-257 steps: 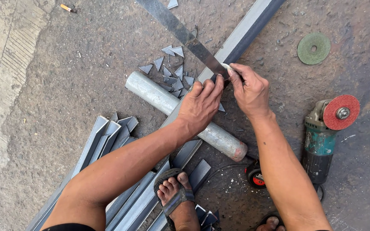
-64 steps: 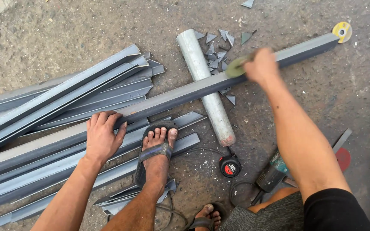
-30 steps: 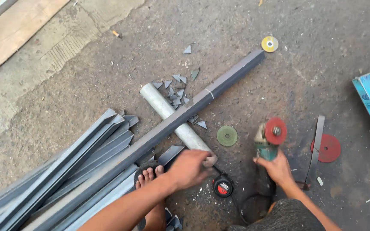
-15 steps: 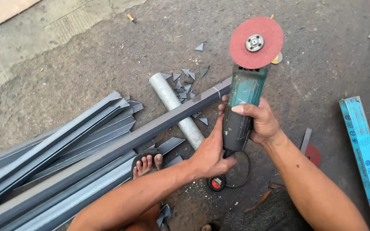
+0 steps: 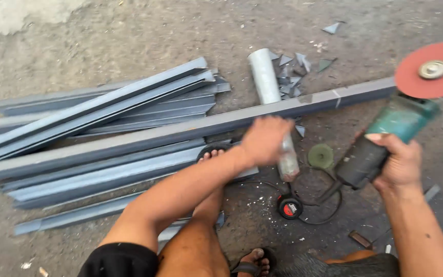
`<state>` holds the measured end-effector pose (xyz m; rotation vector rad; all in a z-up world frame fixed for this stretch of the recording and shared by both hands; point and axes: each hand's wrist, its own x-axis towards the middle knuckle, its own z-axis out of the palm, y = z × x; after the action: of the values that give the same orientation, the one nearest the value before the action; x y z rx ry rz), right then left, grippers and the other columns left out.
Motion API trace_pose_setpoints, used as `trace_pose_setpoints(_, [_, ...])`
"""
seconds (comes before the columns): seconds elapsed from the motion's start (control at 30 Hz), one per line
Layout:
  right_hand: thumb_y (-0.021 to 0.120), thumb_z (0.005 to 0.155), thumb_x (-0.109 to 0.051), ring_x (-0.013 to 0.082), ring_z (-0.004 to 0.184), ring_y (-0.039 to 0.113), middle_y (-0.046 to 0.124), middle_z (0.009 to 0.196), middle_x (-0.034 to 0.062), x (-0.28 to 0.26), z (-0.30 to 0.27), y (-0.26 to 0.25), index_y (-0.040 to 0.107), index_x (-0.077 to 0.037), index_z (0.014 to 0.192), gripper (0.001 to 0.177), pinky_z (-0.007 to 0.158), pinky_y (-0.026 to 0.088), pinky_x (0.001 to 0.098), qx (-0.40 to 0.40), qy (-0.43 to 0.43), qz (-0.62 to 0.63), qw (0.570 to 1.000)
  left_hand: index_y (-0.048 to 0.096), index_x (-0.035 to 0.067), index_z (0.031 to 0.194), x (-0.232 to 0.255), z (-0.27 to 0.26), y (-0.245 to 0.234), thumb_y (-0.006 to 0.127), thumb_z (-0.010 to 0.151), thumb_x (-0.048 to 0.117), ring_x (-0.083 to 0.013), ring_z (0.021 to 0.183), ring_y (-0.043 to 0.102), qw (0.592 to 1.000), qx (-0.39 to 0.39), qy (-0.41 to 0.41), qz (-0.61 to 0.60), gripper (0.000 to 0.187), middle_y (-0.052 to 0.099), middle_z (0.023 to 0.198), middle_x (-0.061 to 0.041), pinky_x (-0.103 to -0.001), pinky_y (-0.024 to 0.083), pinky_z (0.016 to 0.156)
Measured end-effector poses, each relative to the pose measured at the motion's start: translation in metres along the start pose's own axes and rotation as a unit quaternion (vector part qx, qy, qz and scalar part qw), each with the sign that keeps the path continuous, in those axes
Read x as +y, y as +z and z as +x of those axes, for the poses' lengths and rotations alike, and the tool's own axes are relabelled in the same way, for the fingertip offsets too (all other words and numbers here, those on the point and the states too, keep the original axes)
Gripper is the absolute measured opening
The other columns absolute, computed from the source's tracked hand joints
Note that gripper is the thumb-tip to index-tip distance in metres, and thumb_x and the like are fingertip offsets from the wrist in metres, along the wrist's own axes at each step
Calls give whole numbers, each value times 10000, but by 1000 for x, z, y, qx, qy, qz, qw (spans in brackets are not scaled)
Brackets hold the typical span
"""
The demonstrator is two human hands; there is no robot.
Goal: Cutting metal beams and tubes to specific lengths using an angle grinder, tape measure, and marking tool.
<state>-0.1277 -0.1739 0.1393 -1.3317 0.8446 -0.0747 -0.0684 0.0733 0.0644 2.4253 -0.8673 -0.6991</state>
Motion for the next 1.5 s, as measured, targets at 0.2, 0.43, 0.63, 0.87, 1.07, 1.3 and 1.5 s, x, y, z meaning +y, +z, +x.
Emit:
trace_pose_setpoints(0.2, [711,713,-92,154,684,654,655,827,35,14,17,-35,627,-90,910,214,627,564,292,28,-25,-101,994,534,40,1400,-135,30,108,499,955,223,-312,916,670,946,151,-17,288,481,673,1073,-108,-470,528,763])
trace_pose_setpoints(0.43, [748,802,-191,159,653,605,607,800,18,13,14,-42,625,-95,936,206,577,506,325,27,5,-166,986,604,15,1240,-132,33,103,507,909,168,-277,727,706,933,172,13,316,377,721,918,-79,-447,438,827])
trace_pose_setpoints(0.63, [759,776,-191,117,652,596,626,808,-10,16,7,-61,623,-121,918,208,580,490,286,30,-2,-203,979,629,59,1220,-113,9,98,537,906,187,-255,904,612,928,159,12,336,351,719,936,-53,-467,422,940])
trace_pose_setpoints(0.87, [734,858,-185,79,674,580,620,884,-29,42,-1,-119,586,-171,1093,278,614,497,254,26,-13,-201,979,635,90,1111,-121,14,88,577,892,176,-252,858,596,910,236,27,340,242,662,849,-31,-452,424,905])
trace_pose_setpoints(1.07, [609,992,-465,156,627,612,646,823,23,91,25,-207,687,-133,1038,344,518,497,294,-18,167,-163,972,577,103,1211,-133,8,57,611,836,109,-276,986,632,949,101,-7,299,376,701,1036,-49,-498,379,999])
trace_pose_setpoints(1.3, [697,924,-216,158,661,646,675,884,67,39,-4,-137,608,-82,1011,182,524,501,313,49,25,-199,978,607,141,1203,-161,-8,41,809,716,474,-248,983,606,922,101,-8,374,624,683,970,3,-486,389,992])
trace_pose_setpoints(1.5, [745,739,-78,176,814,711,734,982,121,44,12,-103,649,-47,1050,327,728,570,287,-28,31,-169,985,588,151,1092,-131,-5,49,828,641,304,-251,920,620,909,129,-45,394,534,661,939,-31,-552,390,1072])
